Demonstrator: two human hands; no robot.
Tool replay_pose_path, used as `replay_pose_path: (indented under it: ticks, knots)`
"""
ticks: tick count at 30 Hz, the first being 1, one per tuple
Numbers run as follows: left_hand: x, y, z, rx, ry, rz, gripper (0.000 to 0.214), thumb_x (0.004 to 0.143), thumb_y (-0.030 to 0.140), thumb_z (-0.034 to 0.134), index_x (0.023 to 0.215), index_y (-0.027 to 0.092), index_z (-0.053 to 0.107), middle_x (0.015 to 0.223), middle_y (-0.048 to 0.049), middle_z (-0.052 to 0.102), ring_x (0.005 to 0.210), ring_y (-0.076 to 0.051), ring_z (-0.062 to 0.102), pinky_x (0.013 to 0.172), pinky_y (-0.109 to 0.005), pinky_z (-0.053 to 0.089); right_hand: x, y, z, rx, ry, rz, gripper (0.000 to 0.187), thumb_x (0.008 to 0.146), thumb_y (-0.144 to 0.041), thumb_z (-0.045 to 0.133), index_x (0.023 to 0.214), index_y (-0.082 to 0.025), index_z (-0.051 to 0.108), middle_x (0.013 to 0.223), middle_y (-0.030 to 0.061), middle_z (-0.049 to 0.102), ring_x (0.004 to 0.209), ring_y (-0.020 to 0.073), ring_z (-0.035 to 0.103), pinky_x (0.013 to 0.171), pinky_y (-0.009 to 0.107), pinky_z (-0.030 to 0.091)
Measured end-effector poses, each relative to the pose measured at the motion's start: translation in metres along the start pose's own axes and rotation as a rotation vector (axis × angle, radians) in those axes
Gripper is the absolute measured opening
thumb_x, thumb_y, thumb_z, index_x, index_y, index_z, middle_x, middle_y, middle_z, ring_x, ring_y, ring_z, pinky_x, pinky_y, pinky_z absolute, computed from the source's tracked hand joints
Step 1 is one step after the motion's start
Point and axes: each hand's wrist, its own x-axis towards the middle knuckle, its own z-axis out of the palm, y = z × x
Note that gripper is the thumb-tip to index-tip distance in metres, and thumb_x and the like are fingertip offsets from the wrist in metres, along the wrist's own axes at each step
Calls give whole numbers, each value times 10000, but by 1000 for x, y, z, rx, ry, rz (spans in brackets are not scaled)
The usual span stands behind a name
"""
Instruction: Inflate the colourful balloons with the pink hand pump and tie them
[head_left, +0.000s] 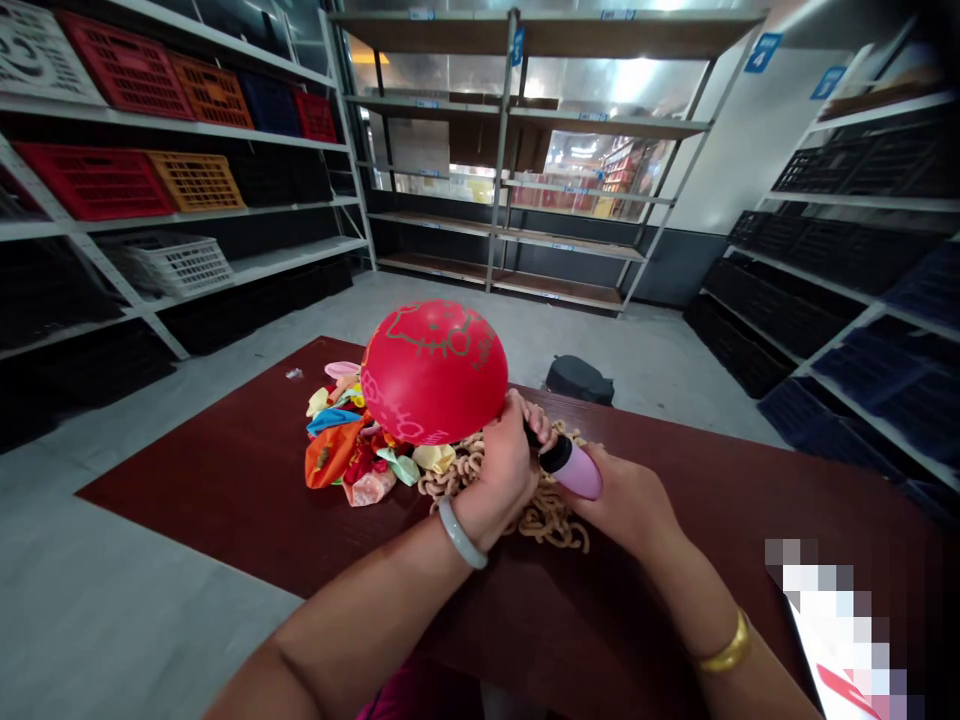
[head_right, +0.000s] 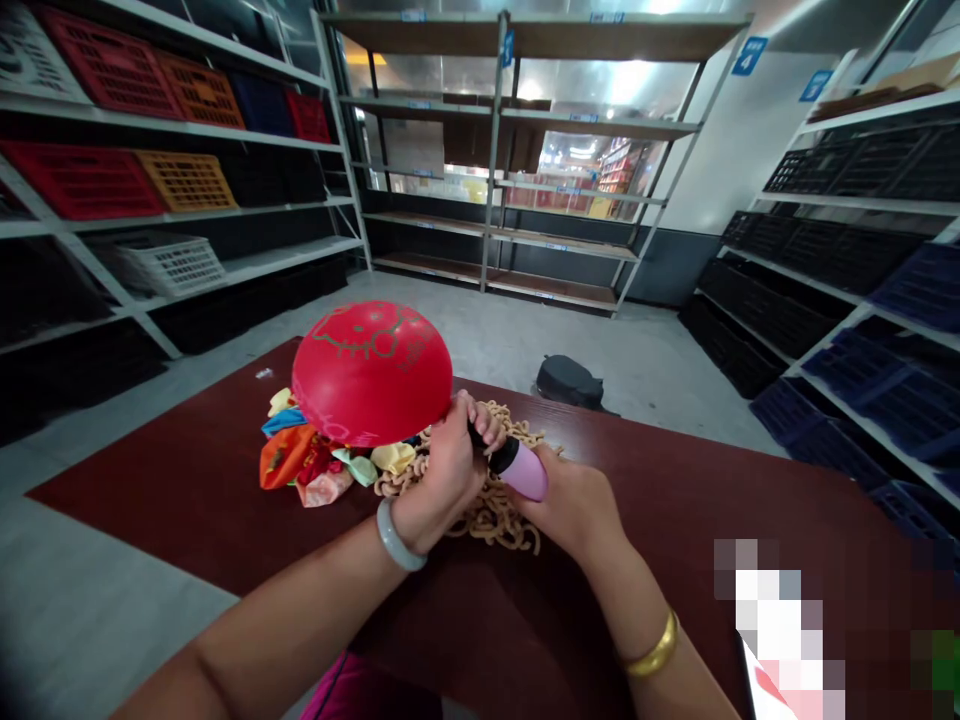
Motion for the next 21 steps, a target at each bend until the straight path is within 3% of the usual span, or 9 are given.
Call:
replay_pose_path:
  ticks: [4,10,13,17,21]
  knots:
    - [6,16,0,23,-39,21,324,852,263,501,575,190,347,455,53,322,359,-72,318,345,-210,215,1,-5,-3,42,1,9,485,764,-578,539,1121,-251,556,881,52,712,763,259,676,593,317,432]
    - [29,86,-9,6,-91,130,280,808,174,523,607,189,329,478,68,274,393,-62,268,376,-201,176,3,1,-10,42,-21,0,516,749,-617,543,1130,-268,560,911,41,708,804,252,667,623,314,420]
    - [40,107,-17,-12,-73,220,271,823,183,522,628,187,333,493,73,248,403,-56,240,388,-197,149,4,9,-12,15,-20,-2,516,743,-626,544,1123,-278,558,909,31,705,787,239,662,614,310,405]
    - [43,98,-18,-26,-42,199,256,822,175,507,639,187,329,507,74,246,407,-52,242,397,-193,162,3,16,-15,-50,-25,4,508,754,-645,511,1086,-265,567,854,33,703,713,221,647,570,301,372]
    - [32,60,-10,0,-42,138,246,797,156,502,627,188,327,500,72,261,398,-56,264,385,-194,173,2,14,-16,-70,-11,1,515,755,-635,517,1098,-254,559,840,38,702,693,221,643,558,297,354]
